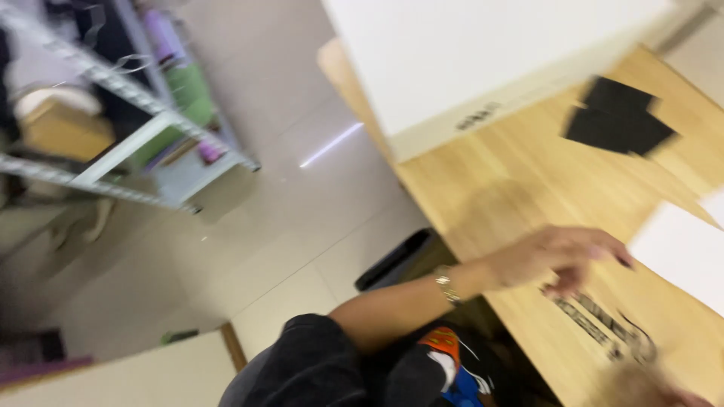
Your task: Weeding a vinyl decal and applying it to a white box using a squeegee
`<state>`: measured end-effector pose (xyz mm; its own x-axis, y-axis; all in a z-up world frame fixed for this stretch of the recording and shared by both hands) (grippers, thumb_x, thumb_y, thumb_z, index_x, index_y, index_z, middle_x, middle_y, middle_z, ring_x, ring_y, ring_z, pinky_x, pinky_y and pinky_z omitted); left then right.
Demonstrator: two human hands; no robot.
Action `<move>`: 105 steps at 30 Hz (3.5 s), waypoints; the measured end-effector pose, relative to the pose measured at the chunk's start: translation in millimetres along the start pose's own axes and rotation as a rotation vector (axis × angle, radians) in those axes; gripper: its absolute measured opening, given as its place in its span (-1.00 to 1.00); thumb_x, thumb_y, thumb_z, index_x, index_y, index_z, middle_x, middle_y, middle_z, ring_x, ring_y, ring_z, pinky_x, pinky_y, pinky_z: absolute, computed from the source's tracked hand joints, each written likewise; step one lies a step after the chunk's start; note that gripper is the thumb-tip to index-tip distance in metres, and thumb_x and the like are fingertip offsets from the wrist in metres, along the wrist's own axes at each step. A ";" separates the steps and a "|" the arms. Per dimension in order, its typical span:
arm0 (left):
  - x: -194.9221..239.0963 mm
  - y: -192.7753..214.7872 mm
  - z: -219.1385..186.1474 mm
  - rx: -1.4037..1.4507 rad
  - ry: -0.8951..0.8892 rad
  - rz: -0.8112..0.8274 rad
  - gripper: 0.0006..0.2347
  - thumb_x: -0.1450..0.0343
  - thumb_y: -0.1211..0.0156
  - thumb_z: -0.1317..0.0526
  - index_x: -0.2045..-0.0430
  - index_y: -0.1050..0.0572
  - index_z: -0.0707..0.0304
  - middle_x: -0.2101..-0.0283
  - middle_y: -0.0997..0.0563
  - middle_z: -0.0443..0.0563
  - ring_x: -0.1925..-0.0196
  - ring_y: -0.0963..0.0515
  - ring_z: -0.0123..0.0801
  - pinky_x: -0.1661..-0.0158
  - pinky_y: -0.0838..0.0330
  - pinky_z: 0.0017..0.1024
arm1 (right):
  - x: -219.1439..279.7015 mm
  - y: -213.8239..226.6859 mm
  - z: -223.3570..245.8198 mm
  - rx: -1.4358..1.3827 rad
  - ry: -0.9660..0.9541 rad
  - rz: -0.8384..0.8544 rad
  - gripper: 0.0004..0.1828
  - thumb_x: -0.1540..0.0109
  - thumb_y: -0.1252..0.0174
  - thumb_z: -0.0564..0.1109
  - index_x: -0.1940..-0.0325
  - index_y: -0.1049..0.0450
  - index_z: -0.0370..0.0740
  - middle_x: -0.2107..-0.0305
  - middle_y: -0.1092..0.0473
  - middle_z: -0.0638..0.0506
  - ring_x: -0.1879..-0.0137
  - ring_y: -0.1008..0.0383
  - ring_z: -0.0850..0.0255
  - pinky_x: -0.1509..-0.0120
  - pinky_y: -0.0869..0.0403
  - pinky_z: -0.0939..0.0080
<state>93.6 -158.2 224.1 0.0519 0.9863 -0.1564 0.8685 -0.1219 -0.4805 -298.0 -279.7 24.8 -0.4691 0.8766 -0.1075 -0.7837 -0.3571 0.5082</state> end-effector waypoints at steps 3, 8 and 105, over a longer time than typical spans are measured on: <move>-3.5 12.5 -8.2 0.061 -0.093 -0.067 -0.64 -0.60 0.03 0.02 -0.05 -0.48 0.37 0.71 -0.38 -0.03 0.74 -0.34 -0.46 0.61 -0.27 -0.59 | 58.2 -12.4 126.6 -0.030 -0.137 -0.098 -0.78 -0.57 -0.08 -0.21 -0.18 -0.51 -0.45 0.00 -0.48 -0.19 -0.03 -0.43 0.18 -0.14 -0.33 0.38; 2.1 21.7 -32.6 0.374 -0.175 -0.192 -0.75 -0.55 -0.20 0.01 0.12 -0.62 0.18 0.45 -0.51 -0.21 0.53 -0.38 -0.57 0.06 -0.09 -0.33 | 56.7 -20.9 219.0 -0.013 -0.128 -0.241 -0.65 -0.50 -0.07 -0.13 -0.10 -0.46 -0.59 0.02 -0.47 -0.40 -0.12 -0.51 -0.06 -0.42 -0.43 0.11; 50.4 -101.7 -83.4 -0.168 -0.049 0.265 -0.27 -0.44 0.43 -0.52 -0.10 -0.52 -0.04 -0.36 -0.21 -0.09 -0.55 -0.21 -0.34 -0.60 -0.16 -0.20 | 17.3 -22.5 434.9 -0.190 0.321 -0.422 -0.52 -0.11 -0.36 -0.31 0.14 -0.15 -0.20 0.35 -0.36 -0.19 0.24 -0.51 0.08 -0.07 -0.76 0.06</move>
<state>49.0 -86.8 337.0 0.2670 0.9156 -0.3007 0.8974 -0.3500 -0.2687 -111.4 -116.1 383.1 -0.1761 0.8247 -0.5375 -0.9758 -0.0744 0.2055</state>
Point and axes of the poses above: each hand's wrist, its own x-axis away from the middle knuckle, its own y-axis out of the back of the hand, z = x × y, the point moved 7 cm from there along -x, towards the middle knuckle
